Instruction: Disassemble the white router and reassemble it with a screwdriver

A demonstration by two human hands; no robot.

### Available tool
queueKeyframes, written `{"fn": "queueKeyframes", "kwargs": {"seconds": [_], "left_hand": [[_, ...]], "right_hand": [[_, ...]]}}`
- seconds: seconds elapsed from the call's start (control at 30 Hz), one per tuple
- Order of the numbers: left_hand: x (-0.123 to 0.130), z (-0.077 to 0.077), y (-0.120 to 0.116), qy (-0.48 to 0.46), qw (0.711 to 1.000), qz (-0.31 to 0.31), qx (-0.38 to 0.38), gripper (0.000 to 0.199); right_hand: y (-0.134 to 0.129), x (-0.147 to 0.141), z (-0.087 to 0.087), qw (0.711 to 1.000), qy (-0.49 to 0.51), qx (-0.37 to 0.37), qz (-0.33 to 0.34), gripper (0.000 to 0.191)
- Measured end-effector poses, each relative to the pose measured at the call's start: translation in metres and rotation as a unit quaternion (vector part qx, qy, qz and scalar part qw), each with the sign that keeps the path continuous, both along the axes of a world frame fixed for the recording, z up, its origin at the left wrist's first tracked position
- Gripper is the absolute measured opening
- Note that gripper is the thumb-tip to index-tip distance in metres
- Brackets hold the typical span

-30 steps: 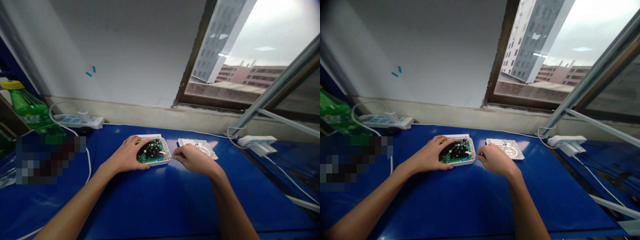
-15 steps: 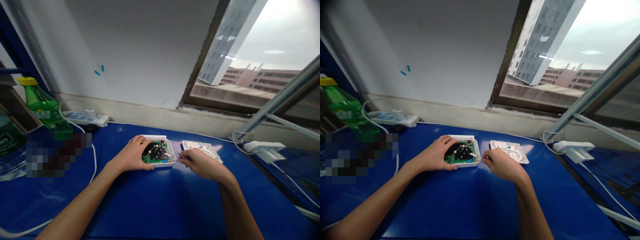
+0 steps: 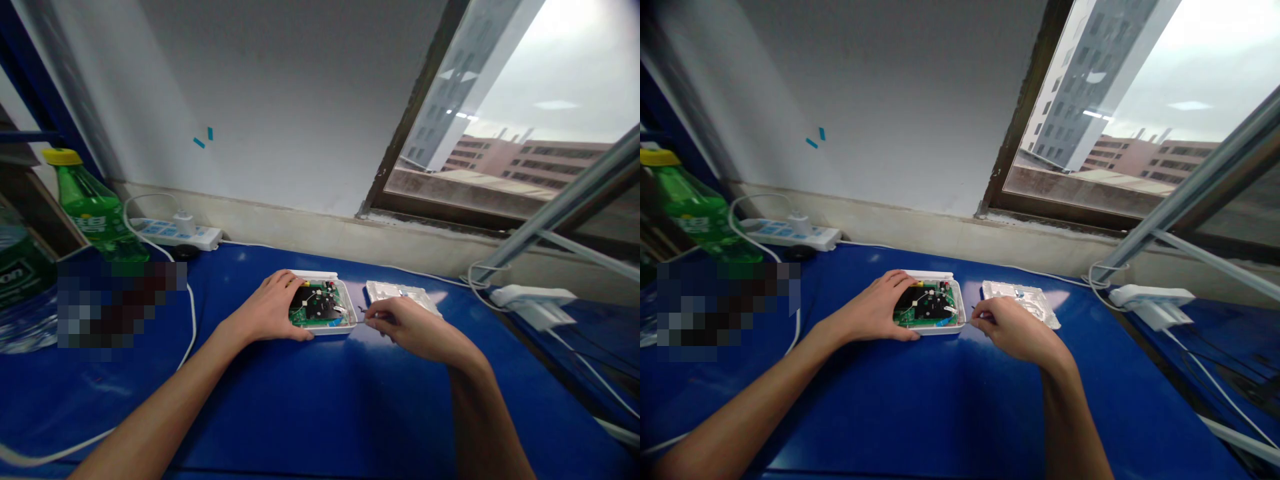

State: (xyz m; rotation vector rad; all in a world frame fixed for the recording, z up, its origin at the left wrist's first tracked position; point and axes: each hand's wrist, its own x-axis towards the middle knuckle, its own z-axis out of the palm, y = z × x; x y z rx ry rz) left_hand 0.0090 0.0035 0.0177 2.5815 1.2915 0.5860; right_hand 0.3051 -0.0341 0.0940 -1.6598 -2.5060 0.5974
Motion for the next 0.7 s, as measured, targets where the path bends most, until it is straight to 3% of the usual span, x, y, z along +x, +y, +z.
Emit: {"fn": "queueKeyframes", "kwargs": {"seconds": [0.2, 0.33, 0.57, 0.7], "left_hand": [[0.0, 0.0, 0.0, -0.004, 1.0, -0.008, 0.007, 0.099], [0.0, -0.001, 0.001, -0.002, 1.0, -0.008, 0.01, 0.103], [-0.002, 0.003, 0.001, -0.004, 1.0, -0.016, -0.005, 0.105], [-0.001, 0.008, -0.001, -0.004, 1.0, -0.016, -0.014, 0.088]], "right_hand": [[-0.005, -0.014, 0.001, 0.996, -0.06, 0.049, -0.037, 0.021], [-0.007, -0.021, 0.002, 0.994, -0.076, 0.073, -0.018, 0.022], [0.001, 0.007, 0.0, 1.0, 0.014, 0.016, 0.007, 0.021], [0.007, 0.014, -0.005, 0.998, 0.056, -0.034, 0.011, 0.021]]}}
